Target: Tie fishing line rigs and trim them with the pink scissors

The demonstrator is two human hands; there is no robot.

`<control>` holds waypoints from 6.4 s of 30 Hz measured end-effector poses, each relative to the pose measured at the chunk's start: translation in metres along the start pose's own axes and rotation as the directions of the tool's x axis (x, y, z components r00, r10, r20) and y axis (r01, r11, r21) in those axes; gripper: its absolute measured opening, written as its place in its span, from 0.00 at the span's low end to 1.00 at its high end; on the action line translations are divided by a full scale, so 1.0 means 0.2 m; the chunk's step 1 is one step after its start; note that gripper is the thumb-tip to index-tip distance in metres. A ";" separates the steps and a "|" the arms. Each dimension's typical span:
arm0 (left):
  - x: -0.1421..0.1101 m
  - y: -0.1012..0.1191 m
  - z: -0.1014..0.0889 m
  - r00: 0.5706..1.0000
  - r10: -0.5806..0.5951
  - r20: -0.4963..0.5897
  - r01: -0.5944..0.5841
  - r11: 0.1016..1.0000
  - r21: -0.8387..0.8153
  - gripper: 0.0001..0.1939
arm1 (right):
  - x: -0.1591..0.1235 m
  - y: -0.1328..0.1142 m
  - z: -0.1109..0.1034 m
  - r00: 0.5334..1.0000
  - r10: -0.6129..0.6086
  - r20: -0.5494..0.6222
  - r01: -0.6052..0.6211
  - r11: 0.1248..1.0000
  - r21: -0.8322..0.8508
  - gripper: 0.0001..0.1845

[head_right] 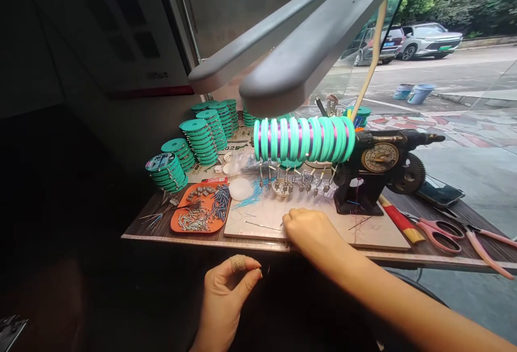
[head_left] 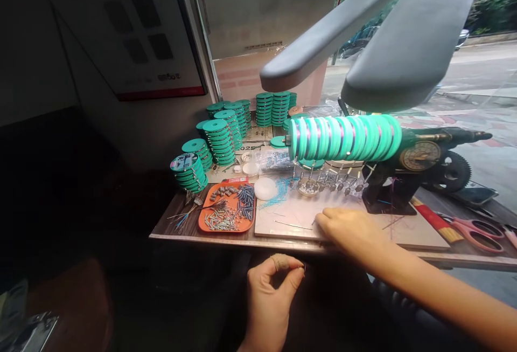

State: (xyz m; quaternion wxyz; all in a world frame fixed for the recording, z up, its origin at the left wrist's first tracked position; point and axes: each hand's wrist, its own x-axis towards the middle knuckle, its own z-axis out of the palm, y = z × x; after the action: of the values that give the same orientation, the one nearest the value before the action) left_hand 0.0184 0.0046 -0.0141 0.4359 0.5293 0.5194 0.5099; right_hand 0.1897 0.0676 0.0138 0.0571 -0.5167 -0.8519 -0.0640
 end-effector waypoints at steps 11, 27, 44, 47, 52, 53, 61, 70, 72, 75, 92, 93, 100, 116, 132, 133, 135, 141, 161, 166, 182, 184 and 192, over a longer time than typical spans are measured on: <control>-0.02 0.00 0.00 0.998 0.060 -0.014 -0.058 0.995 0.080 0.03 | -0.01 0.02 -0.09 0.990 0.134 -0.039 -0.124 0.973 0.195 0.10; -0.04 0.02 -0.02 0.928 0.360 0.095 -0.371 0.873 0.315 0.05 | -0.26 -0.29 -0.03 0.932 0.307 0.194 -0.249 0.150 0.957 0.14; -0.04 0.02 -0.01 0.920 0.378 0.105 -0.391 0.855 0.340 0.06 | -0.27 -0.30 -0.03 0.929 0.308 0.205 -0.255 0.130 0.958 0.12; -0.04 0.02 -0.01 0.918 0.382 0.107 -0.395 0.854 0.338 0.07 | -0.27 -0.30 -0.03 0.927 0.312 0.207 -0.255 0.122 0.959 0.12; -0.04 0.01 -0.01 0.915 0.390 0.103 -0.401 0.855 0.330 0.07 | -0.27 -0.31 -0.02 0.926 0.305 0.222 -0.269 0.121 0.955 0.12; -0.04 0.02 -0.01 0.912 0.397 0.104 -0.408 0.852 0.327 0.07 | -0.27 -0.31 -0.02 0.925 0.306 0.223 -0.270 0.120 0.955 0.12; -0.04 0.02 -0.02 0.885 0.449 0.124 -0.462 0.812 0.357 0.06 | -0.28 -0.32 0.00 0.925 0.326 0.195 -0.255 0.151 0.955 0.12; -0.04 0.02 -0.02 0.860 0.492 0.137 -0.503 0.769 0.396 0.06 | -0.28 -0.33 -0.01 0.940 0.316 0.131 -0.211 0.235 0.949 0.12; -0.04 0.02 -0.02 0.874 0.469 0.130 -0.480 0.784 0.394 0.06 | -0.28 -0.30 -0.02 0.940 0.327 0.101 -0.193 0.265 0.945 0.13; -0.04 0.01 -0.02 0.926 0.365 0.098 -0.375 0.862 0.341 0.06 | -0.25 -0.19 0.01 0.900 0.419 -0.121 -0.120 0.504 0.855 0.11; -0.01 -0.01 0.03 0.927 -0.365 0.090 0.319 0.638 -0.701 0.07 | -0.22 -0.36 0.05 0.975 0.221 -0.009 -0.094 0.450 0.888 0.11; -0.02 -0.01 0.04 0.924 -0.371 0.092 0.321 0.620 -0.716 0.07 | -0.22 -0.38 0.06 0.970 0.242 0.020 -0.122 0.413 0.903 0.08; -0.01 -0.01 -0.08 0.983 -0.106 0.148 0.139 0.962 -0.234 0.13 | -0.24 -0.34 0.06 0.951 0.227 -0.211 0.033 0.602 0.798 0.10; 0.03 0.17 -0.17 0.887 0.059 0.457 -0.353 0.726 0.590 0.04 | -0.25 -0.35 0.03 0.913 0.005 -0.409 0.207 0.857 0.472 0.20; -0.01 0.16 -0.23 0.936 0.036 0.351 -0.240 0.795 0.558 0.04 | -0.27 -0.33 0.05 0.920 0.060 -0.387 0.208 0.763 0.612 0.10; -0.02 0.16 -0.23 0.937 0.047 0.347 -0.246 0.794 0.556 0.04 | -0.27 -0.34 0.05 0.918 0.055 -0.394 0.217 0.761 0.612 0.09; -0.03 0.15 -0.22 0.942 0.069 0.329 -0.249 0.799 0.547 0.05 | -0.26 -0.35 0.05 0.906 0.037 -0.422 0.244 0.769 0.591 0.08; -0.02 0.16 -0.25 0.958 0.063 0.281 -0.201 0.845 0.496 0.07 | -0.23 -0.37 0.06 0.906 0.030 -0.422 0.244 0.778 0.579 0.11; 0.41 0.18 -0.39 0.946 0.193 0.261 -0.325 0.553 0.767 0.07 | -0.21 -0.36 0.07 0.934 0.146 -0.326 0.162 0.640 0.751 0.06; 0.14 0.13 -0.26 0.994 0.012 0.110 -0.023 0.995 0.098 0.05 | -0.24 -0.36 0.06 0.907 0.218 -0.359 0.141 0.648 0.749 0.06; -0.07 -0.03 -0.14 0.952 -0.266 -0.152 0.217 0.936 -0.279 0.12 | -0.26 -0.39 0.09 0.913 0.185 -0.363 0.137 0.700 0.701 0.05; -0.07 -0.04 -0.14 0.955 -0.255 -0.150 0.210 0.941 -0.265 0.11 | -0.26 -0.39 0.09 0.914 0.191 -0.357 0.127 0.702 0.701 0.06; -0.08 -0.03 -0.09 0.963 0.149 -0.226 -0.125 0.985 0.116 0.10 | -0.20 -0.37 0.05 0.902 0.138 -0.408 0.178 0.744 0.644 0.04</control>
State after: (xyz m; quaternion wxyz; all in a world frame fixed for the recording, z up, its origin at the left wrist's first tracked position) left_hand 0.0001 -0.0126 -0.0202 0.3081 0.5218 0.5541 0.5707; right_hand 0.1425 -0.0002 -0.0071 0.4239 -0.4247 -0.7890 0.1321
